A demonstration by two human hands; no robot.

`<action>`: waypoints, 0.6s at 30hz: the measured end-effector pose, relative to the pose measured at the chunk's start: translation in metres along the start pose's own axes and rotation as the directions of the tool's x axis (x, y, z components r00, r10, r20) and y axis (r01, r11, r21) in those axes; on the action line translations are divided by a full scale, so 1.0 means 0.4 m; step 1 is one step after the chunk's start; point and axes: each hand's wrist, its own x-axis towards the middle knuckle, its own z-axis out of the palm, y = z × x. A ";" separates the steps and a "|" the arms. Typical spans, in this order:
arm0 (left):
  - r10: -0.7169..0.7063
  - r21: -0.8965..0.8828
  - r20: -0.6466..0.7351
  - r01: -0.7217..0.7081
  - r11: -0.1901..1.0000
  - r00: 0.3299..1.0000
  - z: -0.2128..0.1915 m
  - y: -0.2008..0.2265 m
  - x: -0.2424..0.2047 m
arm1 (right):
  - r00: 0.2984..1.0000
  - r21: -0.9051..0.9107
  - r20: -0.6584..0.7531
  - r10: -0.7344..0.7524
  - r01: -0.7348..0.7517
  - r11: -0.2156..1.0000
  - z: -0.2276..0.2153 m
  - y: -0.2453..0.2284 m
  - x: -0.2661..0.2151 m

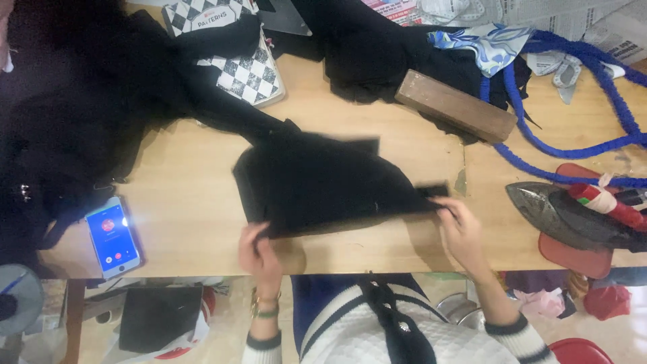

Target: The person irons a black fabric piece on a wooden table using a steam iron. They repeatedly place a blue floral cloth over the fabric, press the iron on top, and then remove the cloth to smooth the fabric with their hands.

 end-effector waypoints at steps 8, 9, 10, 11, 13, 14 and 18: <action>0.329 0.251 0.097 -0.343 0.905 0.939 -0.268 0.268 0.125 | 0.958 0.144 0.283 0.035 -0.079 0.987 -0.222 0.019 -0.092; 0.300 0.408 0.116 -0.321 0.854 0.947 -0.274 0.308 0.161 | 0.929 0.164 0.368 0.047 -0.115 0.980 -0.236 0.015 -0.081; 0.300 0.408 0.115 -0.320 0.855 0.947 -0.250 0.307 0.206 | 0.928 0.163 0.369 0.046 -0.114 0.980 -0.213 0.024 -0.042; 0.278 0.320 0.225 -0.340 0.884 0.934 -0.226 0.305 0.250 | 0.928 -0.008 0.347 0.133 -0.139 0.990 -0.191 0.035 -0.003; 0.253 0.234 0.333 -0.340 0.911 0.908 -0.162 0.263 0.312 | 0.922 -0.181 0.319 0.218 -0.167 0.969 -0.132 0.012 0.067; 0.168 0.217 0.402 -0.272 0.938 0.900 -0.118 0.219 0.336 | 0.916 -0.098 0.311 0.254 -0.235 0.967 -0.093 -0.020 0.101; 0.046 0.189 0.520 -0.167 0.968 0.853 0.030 0.025 0.373 | 0.928 -0.056 0.314 0.200 -0.192 0.980 0.018 0.022 0.198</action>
